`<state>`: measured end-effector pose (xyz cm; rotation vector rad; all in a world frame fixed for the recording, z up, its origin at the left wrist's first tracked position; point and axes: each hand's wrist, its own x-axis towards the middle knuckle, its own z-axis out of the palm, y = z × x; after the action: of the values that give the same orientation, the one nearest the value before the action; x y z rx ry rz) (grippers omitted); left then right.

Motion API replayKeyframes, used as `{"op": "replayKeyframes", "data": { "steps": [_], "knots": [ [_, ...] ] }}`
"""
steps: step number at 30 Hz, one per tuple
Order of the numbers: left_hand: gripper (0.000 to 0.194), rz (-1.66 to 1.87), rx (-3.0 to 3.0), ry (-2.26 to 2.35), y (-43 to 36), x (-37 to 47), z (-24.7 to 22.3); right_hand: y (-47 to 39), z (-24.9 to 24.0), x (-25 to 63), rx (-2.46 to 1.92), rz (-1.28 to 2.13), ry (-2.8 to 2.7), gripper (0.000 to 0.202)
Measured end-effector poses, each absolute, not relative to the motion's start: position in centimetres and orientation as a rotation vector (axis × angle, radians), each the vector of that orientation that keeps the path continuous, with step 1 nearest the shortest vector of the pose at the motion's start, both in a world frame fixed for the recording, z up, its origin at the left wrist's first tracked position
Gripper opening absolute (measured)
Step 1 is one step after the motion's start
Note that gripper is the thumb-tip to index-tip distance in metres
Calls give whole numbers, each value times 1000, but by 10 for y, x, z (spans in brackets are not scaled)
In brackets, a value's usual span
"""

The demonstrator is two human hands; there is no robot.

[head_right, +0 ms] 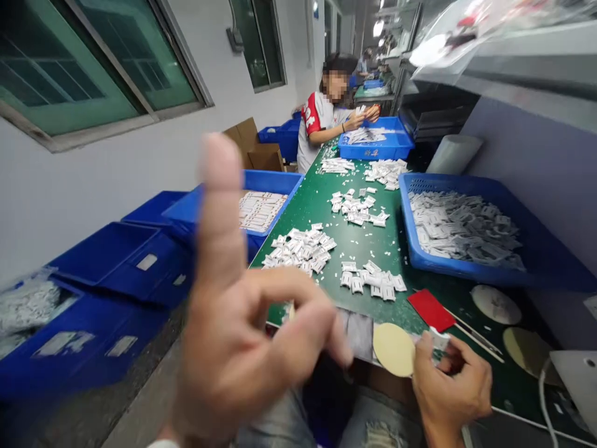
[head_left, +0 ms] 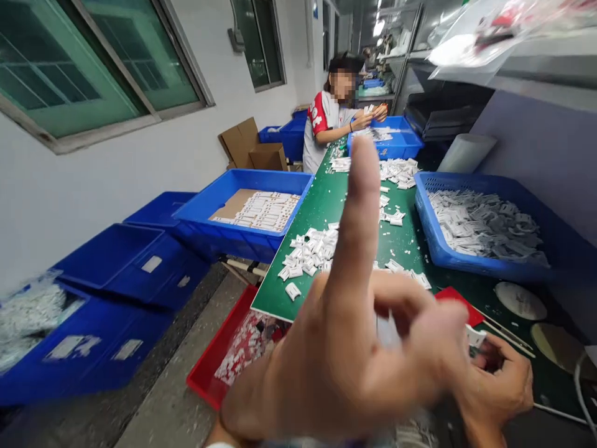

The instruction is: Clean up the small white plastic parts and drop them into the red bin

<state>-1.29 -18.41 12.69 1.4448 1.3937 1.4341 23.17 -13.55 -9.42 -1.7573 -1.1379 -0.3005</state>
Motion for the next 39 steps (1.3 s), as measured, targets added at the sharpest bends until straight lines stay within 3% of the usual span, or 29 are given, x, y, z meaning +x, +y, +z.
{"op": "replayKeyframes", "data": {
  "steps": [7, 13, 18, 21, 24, 28, 32, 36, 39],
  "knots": [
    [57, 1210, 1461, 2043, -182, -67, 27, -135, -108, 236, -1734, -289, -1149, 53],
    [45, 1034, 1627, 2462, -162, -97, -8, -139, -103, 235, -1646, -223, -1061, 48],
    [28, 842, 1824, 2489, -151, -114, -41, -144, -77, 211, -1409, 342, -686, 32],
    [26, 970, 1840, 2329, -153, -124, -53, -146, -57, 197, -1284, 750, -672, 31],
    [30, 1183, 1636, 2101, -154, -133, -53, -146, -48, 196, -1312, 868, -801, 30],
    [41, 1540, 850, 1598, -156, -137, -40, -148, -53, 212, -1441, 803, -1157, 19],
    [28, 1600, 253, 1098, -157, -122, -30, -149, -61, 231, -1621, 430, -1716, 15],
    [12, 1739, 147, 1187, -148, -90, -27, -149, -59, 240, -1559, 1, -2065, 16],
    [15, 1822, 299, 1259, -139, -69, -24, -149, -52, 240, -1530, -153, -2185, 17]
  ]
}}
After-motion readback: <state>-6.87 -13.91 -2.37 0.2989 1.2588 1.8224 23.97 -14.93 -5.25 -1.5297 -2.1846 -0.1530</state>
